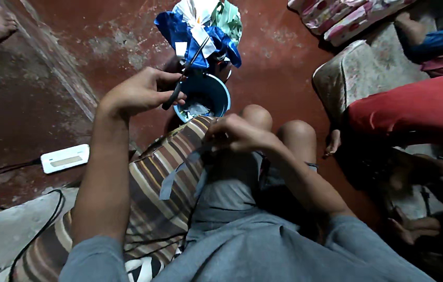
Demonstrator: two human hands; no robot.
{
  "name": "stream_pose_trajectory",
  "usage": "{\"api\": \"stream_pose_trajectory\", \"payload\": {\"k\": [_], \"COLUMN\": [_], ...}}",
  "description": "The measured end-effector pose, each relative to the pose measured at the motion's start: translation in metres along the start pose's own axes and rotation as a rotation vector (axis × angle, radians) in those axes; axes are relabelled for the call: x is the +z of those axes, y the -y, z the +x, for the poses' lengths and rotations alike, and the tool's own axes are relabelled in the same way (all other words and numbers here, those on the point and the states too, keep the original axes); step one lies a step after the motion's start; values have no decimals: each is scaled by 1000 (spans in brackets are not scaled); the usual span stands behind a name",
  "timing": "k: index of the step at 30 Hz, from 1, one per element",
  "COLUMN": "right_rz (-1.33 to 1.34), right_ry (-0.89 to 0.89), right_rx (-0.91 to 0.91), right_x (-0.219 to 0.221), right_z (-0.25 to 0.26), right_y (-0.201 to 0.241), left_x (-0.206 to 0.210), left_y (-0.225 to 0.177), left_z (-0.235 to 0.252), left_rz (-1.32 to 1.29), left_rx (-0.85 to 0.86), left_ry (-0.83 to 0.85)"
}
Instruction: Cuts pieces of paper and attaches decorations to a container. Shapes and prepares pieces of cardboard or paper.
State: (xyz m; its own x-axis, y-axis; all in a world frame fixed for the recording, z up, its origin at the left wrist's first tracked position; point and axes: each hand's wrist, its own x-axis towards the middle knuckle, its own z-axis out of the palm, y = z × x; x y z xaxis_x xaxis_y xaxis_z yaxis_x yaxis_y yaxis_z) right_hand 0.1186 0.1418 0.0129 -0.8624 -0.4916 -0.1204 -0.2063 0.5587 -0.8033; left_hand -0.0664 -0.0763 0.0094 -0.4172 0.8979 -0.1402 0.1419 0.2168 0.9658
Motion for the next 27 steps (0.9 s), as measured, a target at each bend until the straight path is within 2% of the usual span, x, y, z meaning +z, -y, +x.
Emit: {"api": "stream_pose_trajectory", "payload": {"k": [4,8,13,18,21,27], "right_rz": [537,807,994,1171,1155,753], "right_ry": [-198,-379,-324,-278,-316,-509], "right_rx": [-47,-51,-18,-111,-140,-10], "right_x": [-40,-43,-29,-26,-32,-21], "right_z": [-11,-14,-16,-11,-14,-15], "right_y": [-12,-29,-45,-46,-44,-41], "left_x": [12,25,28,20,15,15], "left_y": [-4,-3,-3,-5,-2,-1], "left_z": [5,12,15,10,8,8], "left_rz": [-160,-271,-199,-203,-196,-167], "left_rx": [46,72,3,-28,-13,-28], "left_ry": [4,78,45,-22,-39,-18]}}
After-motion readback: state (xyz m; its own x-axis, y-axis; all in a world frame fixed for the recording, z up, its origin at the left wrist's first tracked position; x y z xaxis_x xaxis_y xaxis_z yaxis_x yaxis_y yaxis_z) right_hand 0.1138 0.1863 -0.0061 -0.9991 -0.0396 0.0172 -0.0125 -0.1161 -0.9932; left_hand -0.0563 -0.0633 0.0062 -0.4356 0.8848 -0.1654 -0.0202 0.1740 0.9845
